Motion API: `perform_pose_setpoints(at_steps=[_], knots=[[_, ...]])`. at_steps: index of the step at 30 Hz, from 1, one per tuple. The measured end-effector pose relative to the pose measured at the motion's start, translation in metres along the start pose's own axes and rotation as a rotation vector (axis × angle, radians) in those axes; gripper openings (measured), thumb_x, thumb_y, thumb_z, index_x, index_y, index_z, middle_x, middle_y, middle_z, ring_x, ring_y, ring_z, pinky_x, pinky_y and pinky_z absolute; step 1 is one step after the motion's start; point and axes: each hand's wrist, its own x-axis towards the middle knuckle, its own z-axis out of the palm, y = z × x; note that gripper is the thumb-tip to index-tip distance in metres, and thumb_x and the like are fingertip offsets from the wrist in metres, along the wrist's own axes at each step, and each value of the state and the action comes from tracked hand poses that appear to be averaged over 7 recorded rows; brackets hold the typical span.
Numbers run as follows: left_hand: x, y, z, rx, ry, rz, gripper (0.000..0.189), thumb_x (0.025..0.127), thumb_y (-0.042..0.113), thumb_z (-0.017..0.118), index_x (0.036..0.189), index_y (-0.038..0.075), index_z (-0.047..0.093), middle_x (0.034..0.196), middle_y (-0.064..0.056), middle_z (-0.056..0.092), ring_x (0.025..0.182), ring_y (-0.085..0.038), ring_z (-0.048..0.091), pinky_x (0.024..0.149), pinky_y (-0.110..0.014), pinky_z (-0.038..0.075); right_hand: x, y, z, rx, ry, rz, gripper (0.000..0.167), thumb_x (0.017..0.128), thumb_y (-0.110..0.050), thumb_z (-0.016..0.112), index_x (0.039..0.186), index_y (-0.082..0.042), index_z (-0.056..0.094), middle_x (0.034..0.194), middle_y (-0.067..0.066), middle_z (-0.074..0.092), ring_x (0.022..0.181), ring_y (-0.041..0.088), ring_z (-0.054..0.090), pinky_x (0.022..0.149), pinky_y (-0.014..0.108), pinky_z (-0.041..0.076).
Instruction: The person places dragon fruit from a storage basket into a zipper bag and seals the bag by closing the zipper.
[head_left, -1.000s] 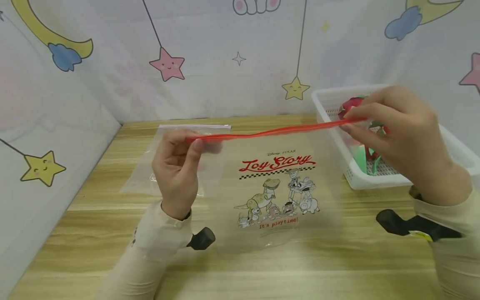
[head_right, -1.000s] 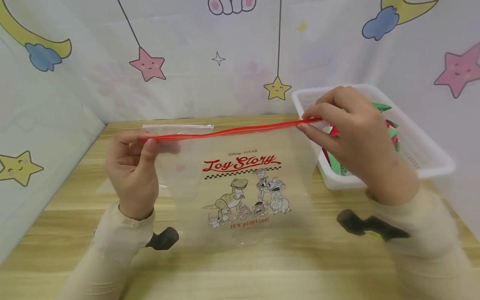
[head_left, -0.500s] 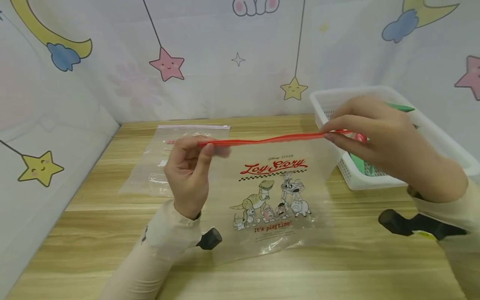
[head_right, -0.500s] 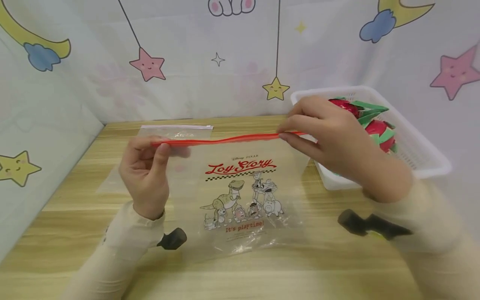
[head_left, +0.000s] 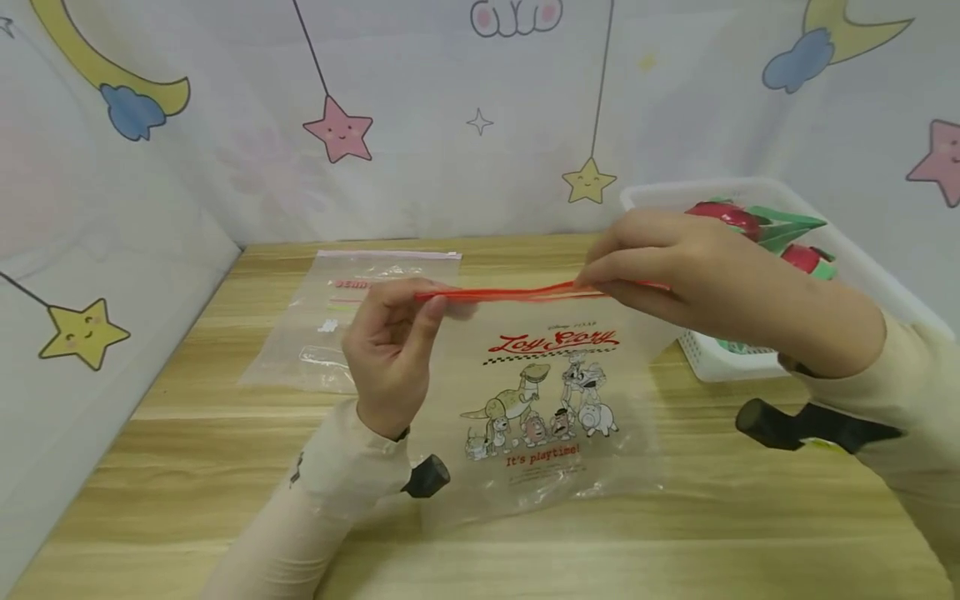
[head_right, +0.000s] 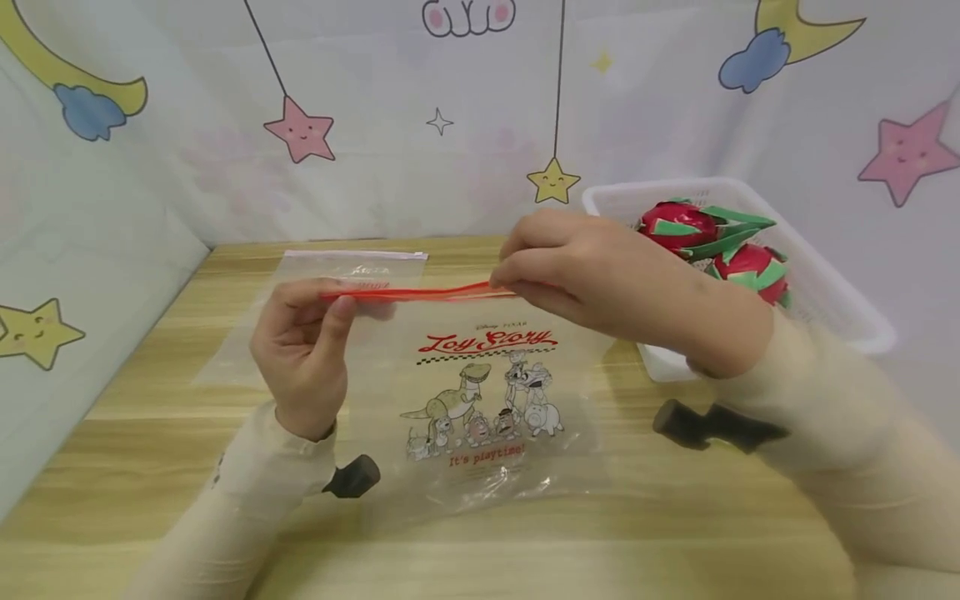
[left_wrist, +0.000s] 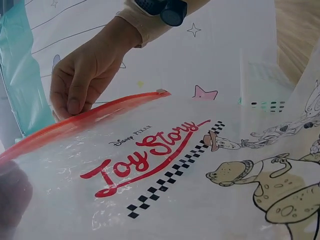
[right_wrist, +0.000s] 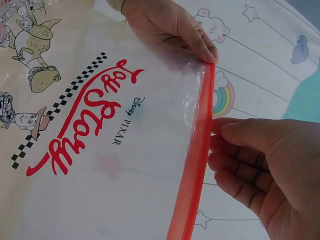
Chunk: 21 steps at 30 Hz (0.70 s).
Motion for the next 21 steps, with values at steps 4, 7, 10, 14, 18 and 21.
perform_pose_setpoints(at_steps=[4,7,10,14,18,21], knots=[[0.001,0.001,-0.001,0.011,-0.005,0.018,0.048,0.092,0.016,0.064,0.087,-0.028,0.046,0.094,0.011,0.072,0.081,-0.006,0.071,0.073,-0.022,0.058,0.001,-0.002,0.001,-0.016,-0.001,-0.019,0.037,0.103,-0.027,0.040,0.096,-0.008,0.072,0.091,0.001,0.064,0.079,0.012,0.055,0.067,0.017,0.046],[0.002,0.002,-0.001,0.017,-0.021,0.026,0.048,0.092,0.016,0.064,0.085,-0.027,0.046,0.095,0.012,0.071,0.082,-0.005,0.071,0.072,-0.021,0.057,0.001,-0.004,0.002,-0.022,-0.027,-0.001,0.040,0.103,-0.031,0.039,0.094,-0.009,0.071,0.089,-0.001,0.063,0.078,0.010,0.054,0.066,0.016,0.046],[0.002,0.002,-0.001,0.018,-0.049,0.044,0.043,0.092,0.017,0.064,0.084,-0.024,0.050,0.096,0.013,0.070,0.082,-0.004,0.070,0.071,-0.019,0.055,0.002,-0.004,0.002,-0.021,-0.067,0.026,0.041,0.103,-0.034,0.038,0.094,-0.011,0.071,0.090,-0.003,0.064,0.080,0.008,0.056,0.068,0.018,0.048],[0.002,0.000,0.001,-0.003,-0.072,0.073,0.035,0.092,0.014,0.064,0.085,-0.019,0.054,0.097,0.013,0.070,0.082,-0.003,0.067,0.069,-0.017,0.053,0.005,-0.005,0.001,-0.009,-0.146,0.062,0.010,0.091,-0.022,0.067,0.096,-0.014,0.071,0.092,-0.006,0.066,0.081,0.006,0.058,0.066,0.022,0.052],[0.001,-0.004,0.002,-0.023,-0.070,0.095,0.029,0.092,0.012,0.063,0.087,-0.016,0.058,0.098,0.012,0.070,0.082,-0.002,0.066,0.069,-0.016,0.052,0.009,-0.007,0.000,0.070,-0.252,0.107,0.026,0.077,-0.008,0.078,0.099,-0.019,0.071,0.093,-0.011,0.067,0.079,0.002,0.060,0.064,0.022,0.054],[0.001,-0.007,0.003,-0.028,-0.073,0.104,0.028,0.092,0.011,0.063,0.087,-0.016,0.058,0.099,0.012,0.070,0.082,-0.002,0.066,0.070,-0.016,0.053,0.012,-0.009,0.001,0.125,-0.328,0.144,0.026,0.081,-0.008,0.076,0.104,-0.020,0.071,0.096,-0.011,0.069,0.080,0.003,0.063,0.065,0.022,0.055]])
